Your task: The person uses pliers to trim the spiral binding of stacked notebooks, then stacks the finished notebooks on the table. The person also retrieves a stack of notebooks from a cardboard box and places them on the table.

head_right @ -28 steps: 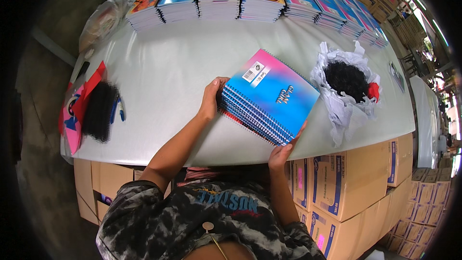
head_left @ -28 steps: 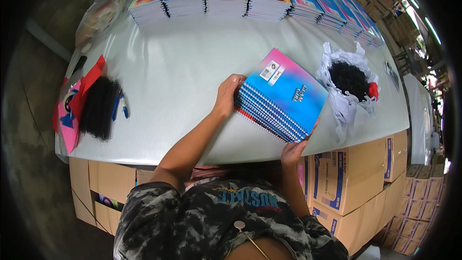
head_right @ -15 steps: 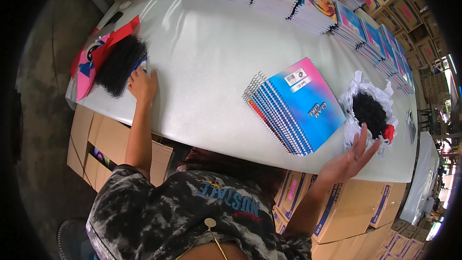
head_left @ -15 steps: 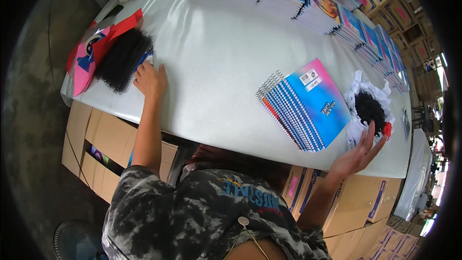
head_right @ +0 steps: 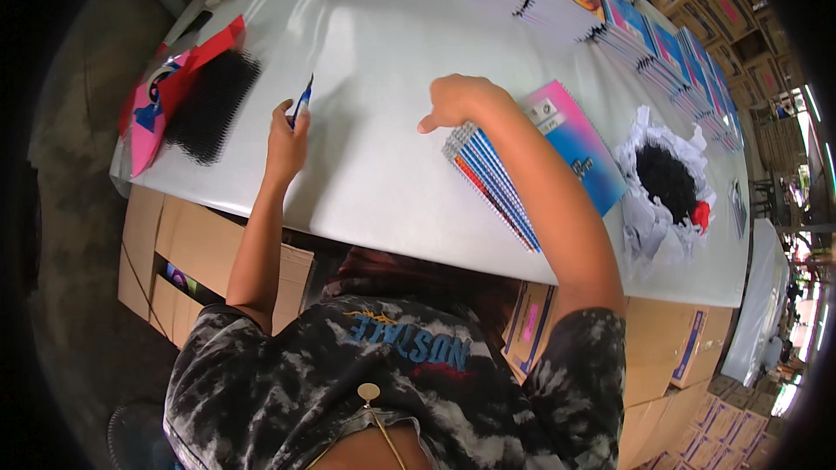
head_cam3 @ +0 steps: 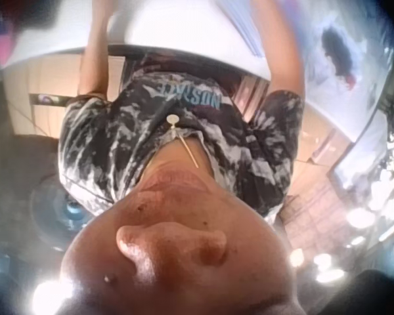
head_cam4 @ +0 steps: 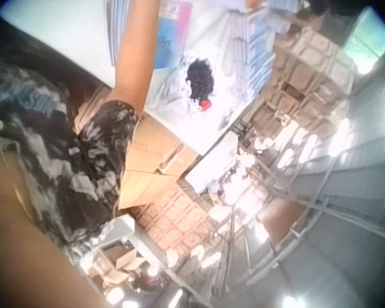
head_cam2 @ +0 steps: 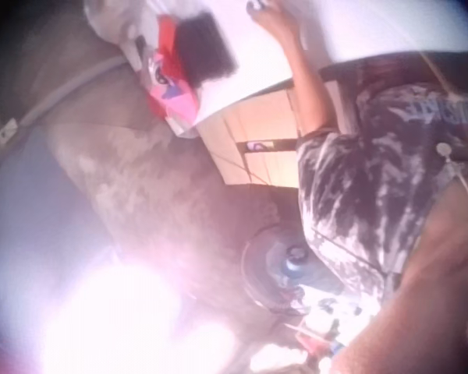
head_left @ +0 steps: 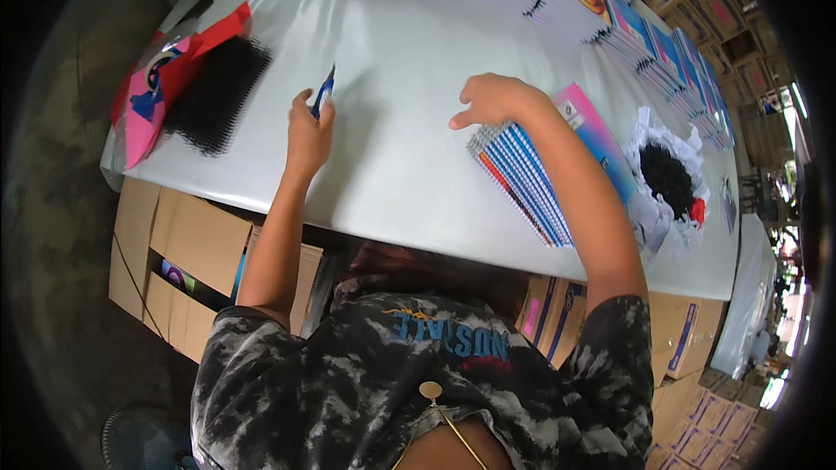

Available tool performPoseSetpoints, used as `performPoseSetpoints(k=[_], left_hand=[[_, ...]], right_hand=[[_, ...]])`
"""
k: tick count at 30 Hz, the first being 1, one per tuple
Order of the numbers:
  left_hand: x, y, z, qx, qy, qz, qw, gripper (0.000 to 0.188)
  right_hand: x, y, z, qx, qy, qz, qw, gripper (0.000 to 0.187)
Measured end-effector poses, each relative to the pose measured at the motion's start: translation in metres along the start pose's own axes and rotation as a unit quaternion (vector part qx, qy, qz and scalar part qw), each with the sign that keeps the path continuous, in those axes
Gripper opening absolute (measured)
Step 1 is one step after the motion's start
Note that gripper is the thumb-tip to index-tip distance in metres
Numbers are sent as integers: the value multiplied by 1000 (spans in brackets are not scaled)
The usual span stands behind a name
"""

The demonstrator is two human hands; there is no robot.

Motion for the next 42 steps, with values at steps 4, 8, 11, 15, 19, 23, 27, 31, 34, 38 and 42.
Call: performPoseSetpoints(k=[4, 8, 11, 15, 19, 23, 27, 31, 34, 38, 42], left_hand=[[-51, 33, -47, -563, -231, 254, 752, 34], [-104, 70, -72, -630, -363, 368, 580, 28], [-124, 92, -80, -627, -404, 411, 524, 40], [-137, 111, -90, -614, -429, 442, 493, 45], [-140, 123, -92, -604, -436, 454, 489, 45], [-138, 122, -94, -581, -424, 458, 523, 45], [-138, 119, -96, -549, -422, 462, 554, 45], [-139, 116, -98, -530, -426, 467, 564, 45], [-142, 113, -99, -513, -435, 473, 569, 43], [-136, 116, -98, -514, -429, 468, 576, 44], [-131, 123, -86, -485, -384, 485, 618, 46]], right_hand=[[24, 13, 13, -94, 22, 119, 988, 47], [33, 29, 11, -141, 25, 153, 978, 40], [38, 36, 5, -105, 13, 158, 982, 37], [40, 38, 3, -56, 21, 153, 986, 34], [41, 39, 4, -39, 23, 145, 988, 31], [40, 37, 5, -41, 19, 150, 988, 31], [42, 39, 3, -31, 14, 143, 989, 31], [45, 42, 0, -24, 7, 147, 989, 31], [46, 42, -2, -14, 16, 157, 987, 30], [42, 39, 2, -13, 26, 162, 986, 29], [43, 40, 1, -21, 8, 150, 988, 29]])
Point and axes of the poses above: each hand's wrist, its own x-axis towards the middle knuckle, its own y-axis out of the palm, z = x × y, the point moved 2 cm from there along x, towards the middle knuckle, and after that the axes turned 2 degrees about -z, right-handed, at the moved point
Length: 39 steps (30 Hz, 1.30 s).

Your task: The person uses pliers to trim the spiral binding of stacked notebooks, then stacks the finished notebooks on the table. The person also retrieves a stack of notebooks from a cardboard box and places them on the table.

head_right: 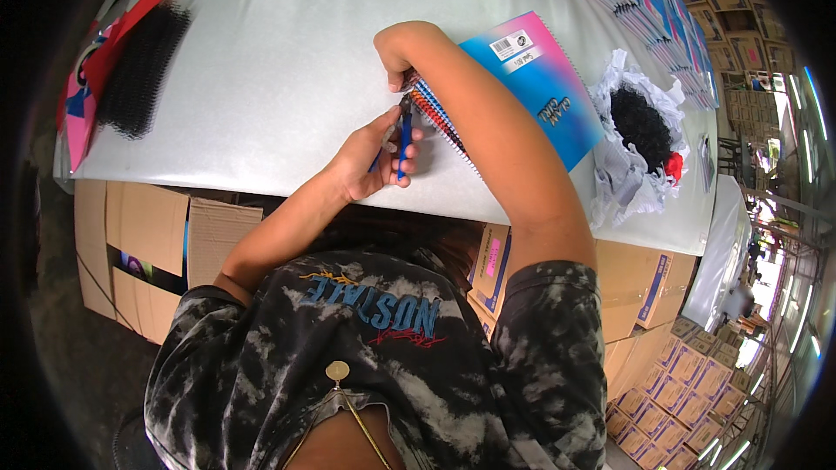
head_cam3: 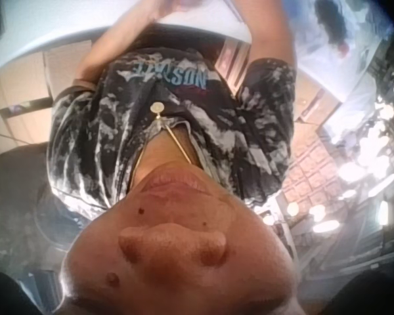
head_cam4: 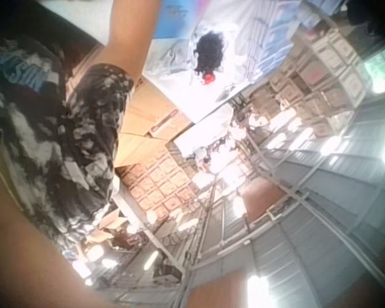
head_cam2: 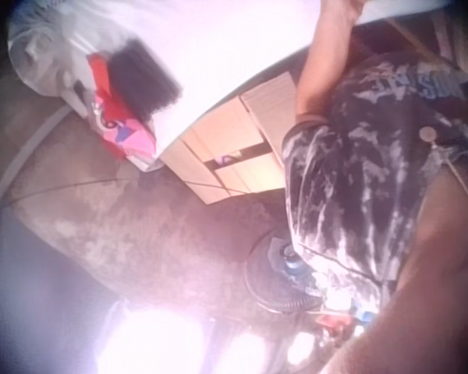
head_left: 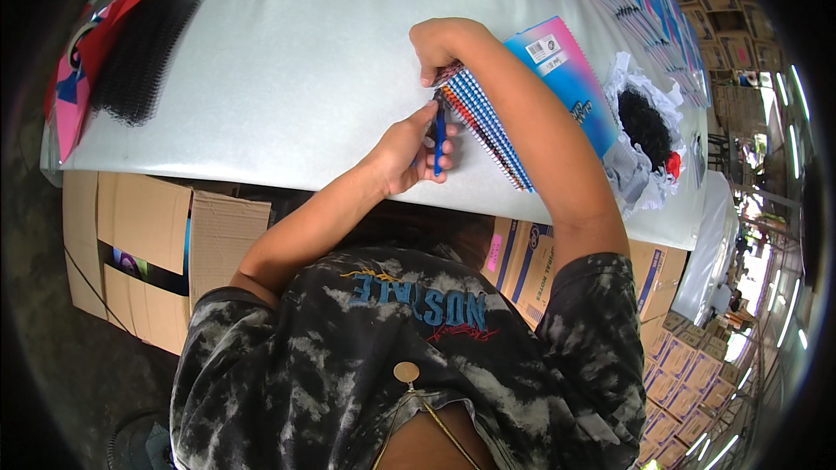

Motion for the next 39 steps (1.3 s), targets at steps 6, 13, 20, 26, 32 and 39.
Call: performPoseSetpoints(k=[6, 13, 20, 26, 32, 39], left_hand=[[-17, 14, -6, 75, 17, -51, 996, 49], [-4, 9, -10, 51, -18, 20, 998, 53], [-8, 12, -10, 68, -29, 0, 997, 54], [4, -1, -13, 6, -20, 95, 995, 53], [-12, 9, -14, 113, -2, -14, 994, 53], [-9, 15, -17, 61, 7, 6, 998, 55]], right_hand=[[7, 1, -5, 9, 10, 22, 1000, 30], [11, 1, -6, 5, 4, 23, 1000, 30], [10, 2, -6, 3, 5, 20, 1000, 30], [7, -1, -3, 24, 24, 31, 999, 31], [13, 4, -7, 21, 16, 33, 999, 31], [12, 1, -7, 3, 15, 25, 1000, 32]])
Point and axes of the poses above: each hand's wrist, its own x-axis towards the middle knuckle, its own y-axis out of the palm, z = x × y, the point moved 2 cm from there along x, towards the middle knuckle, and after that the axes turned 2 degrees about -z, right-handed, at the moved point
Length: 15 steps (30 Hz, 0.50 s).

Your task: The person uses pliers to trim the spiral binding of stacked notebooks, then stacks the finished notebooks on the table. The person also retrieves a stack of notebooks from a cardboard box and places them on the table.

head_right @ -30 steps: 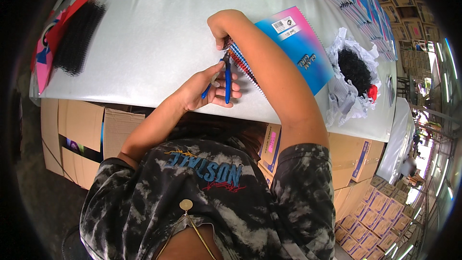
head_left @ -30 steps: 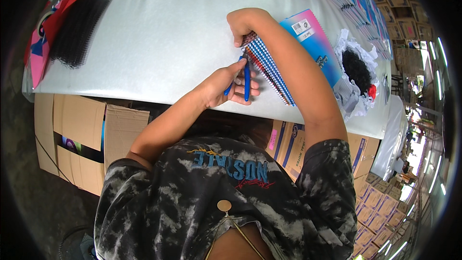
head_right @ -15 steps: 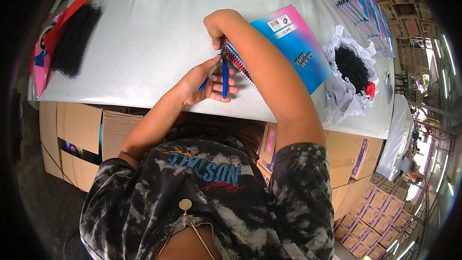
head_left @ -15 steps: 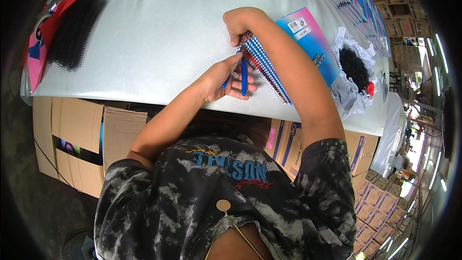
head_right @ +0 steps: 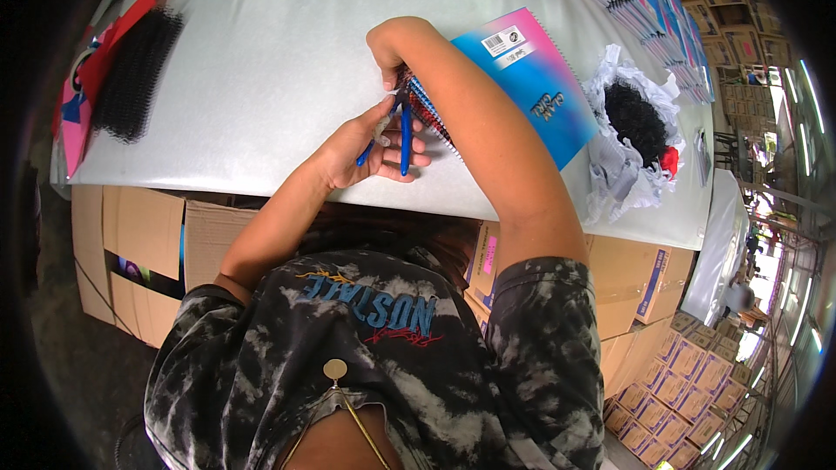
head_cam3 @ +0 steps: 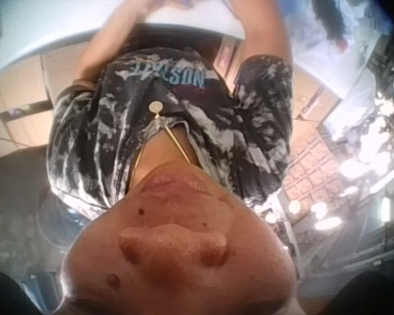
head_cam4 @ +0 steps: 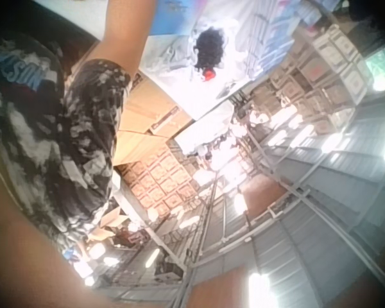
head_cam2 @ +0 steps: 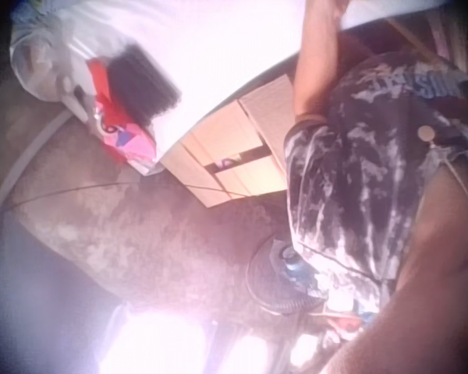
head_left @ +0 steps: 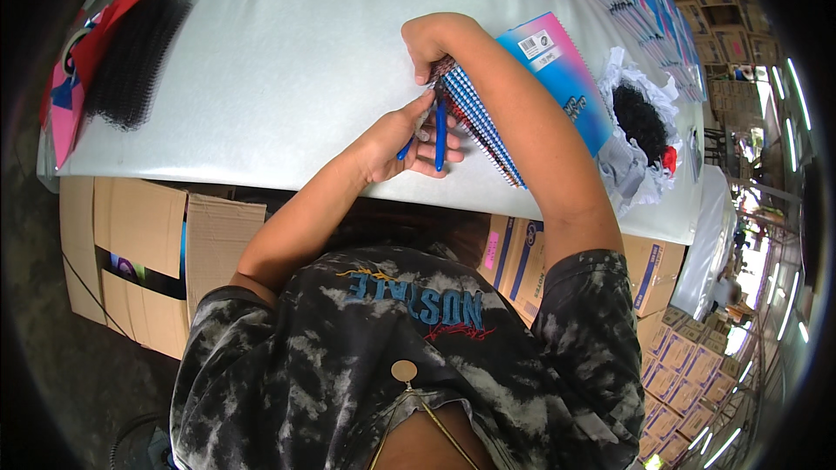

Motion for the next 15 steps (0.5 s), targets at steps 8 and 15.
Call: performPoseSetpoints(k=[8, 15], left_hand=[[-2, -4, 2, -13, -5, -9, 1000, 46], [0, -5, 4, -24, 2, -2, 1000, 47]], right_hand=[[7, 0, -5, -9, -17, 20, 1000, 28], [-2, -8, 4, -20, 18, 76, 997, 24]])
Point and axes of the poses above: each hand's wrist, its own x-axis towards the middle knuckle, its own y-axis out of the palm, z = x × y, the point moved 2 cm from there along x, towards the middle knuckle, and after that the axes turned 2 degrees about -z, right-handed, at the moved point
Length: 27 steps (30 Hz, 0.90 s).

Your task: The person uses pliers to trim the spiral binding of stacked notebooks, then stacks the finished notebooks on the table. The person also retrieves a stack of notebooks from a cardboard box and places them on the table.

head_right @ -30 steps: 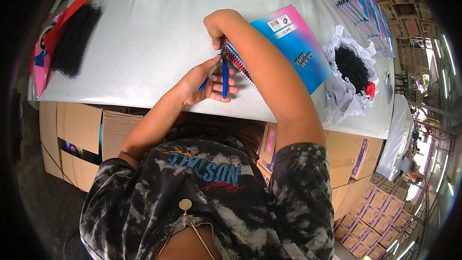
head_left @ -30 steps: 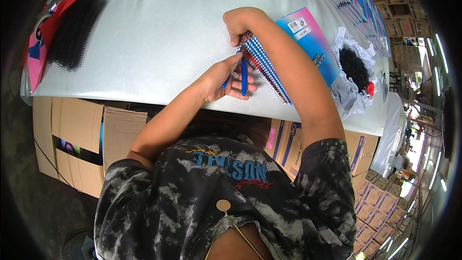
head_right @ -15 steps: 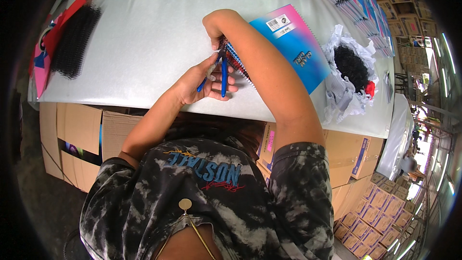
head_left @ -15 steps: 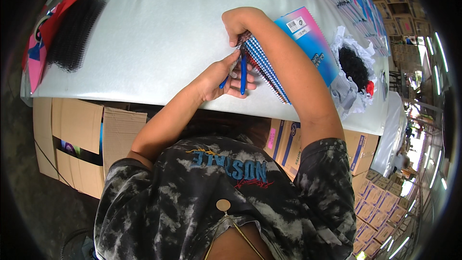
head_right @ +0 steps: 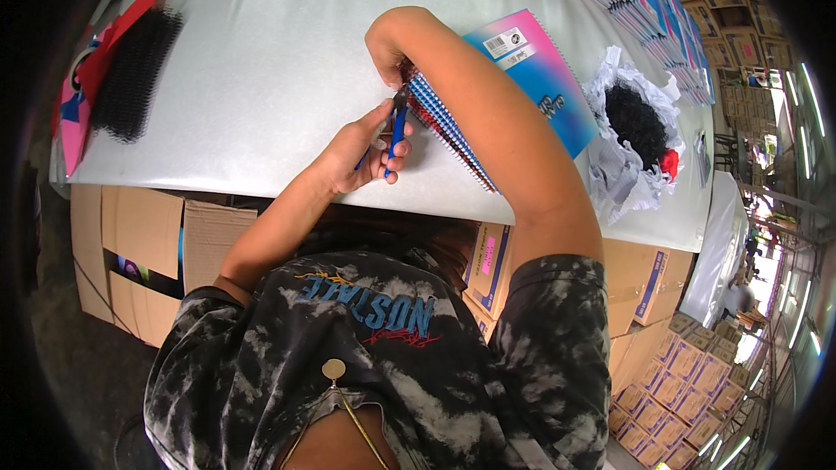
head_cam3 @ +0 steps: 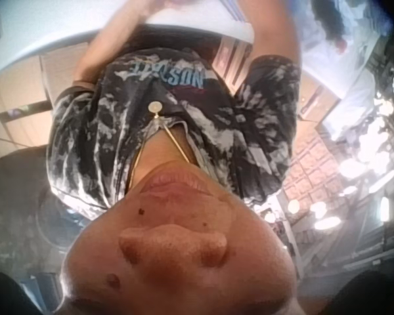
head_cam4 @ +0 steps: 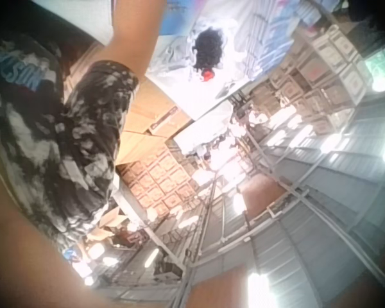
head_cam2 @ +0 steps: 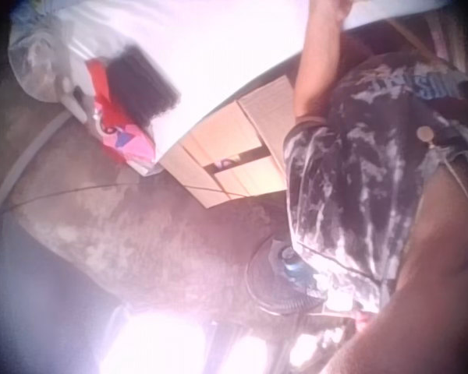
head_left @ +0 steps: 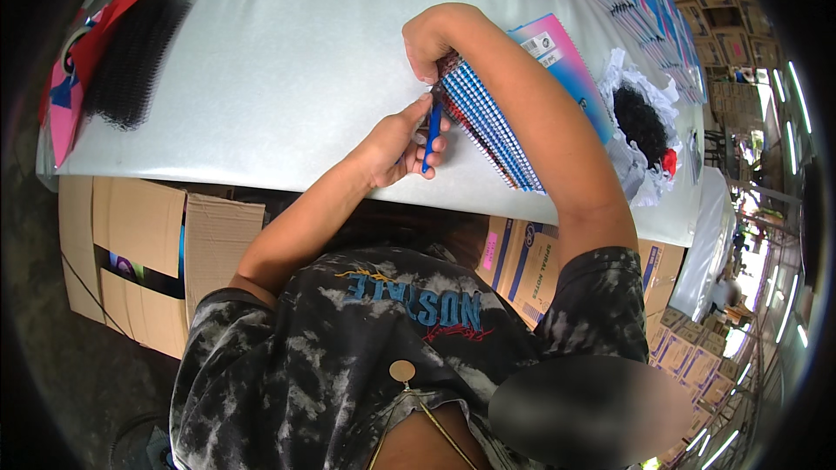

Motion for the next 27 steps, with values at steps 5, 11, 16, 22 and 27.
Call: performPoseSetpoints(k=[5, 11, 16, 22, 27], left_hand=[[-7, 1, 0, 57, 12, 7, 998, 53], [0, 6, -2, 54, 24, 28, 998, 59], [1, 7, -1, 79, 18, -13, 997, 58], [-4, 11, -2, 102, 16, -25, 994, 56], [-2, 13, -6, 75, 12, -23, 997, 55]], right_hand=[[-13, -7, 4, -33, 17, -17, 999, 24], [-26, -8, -6, -19, 1, -69, 997, 23], [-53, 3, -17, 22, -86, -171, 981, 24], [-45, 14, -24, 52, -129, -248, 959, 24], [-46, 15, -24, 81, -151, -270, 948, 24]])
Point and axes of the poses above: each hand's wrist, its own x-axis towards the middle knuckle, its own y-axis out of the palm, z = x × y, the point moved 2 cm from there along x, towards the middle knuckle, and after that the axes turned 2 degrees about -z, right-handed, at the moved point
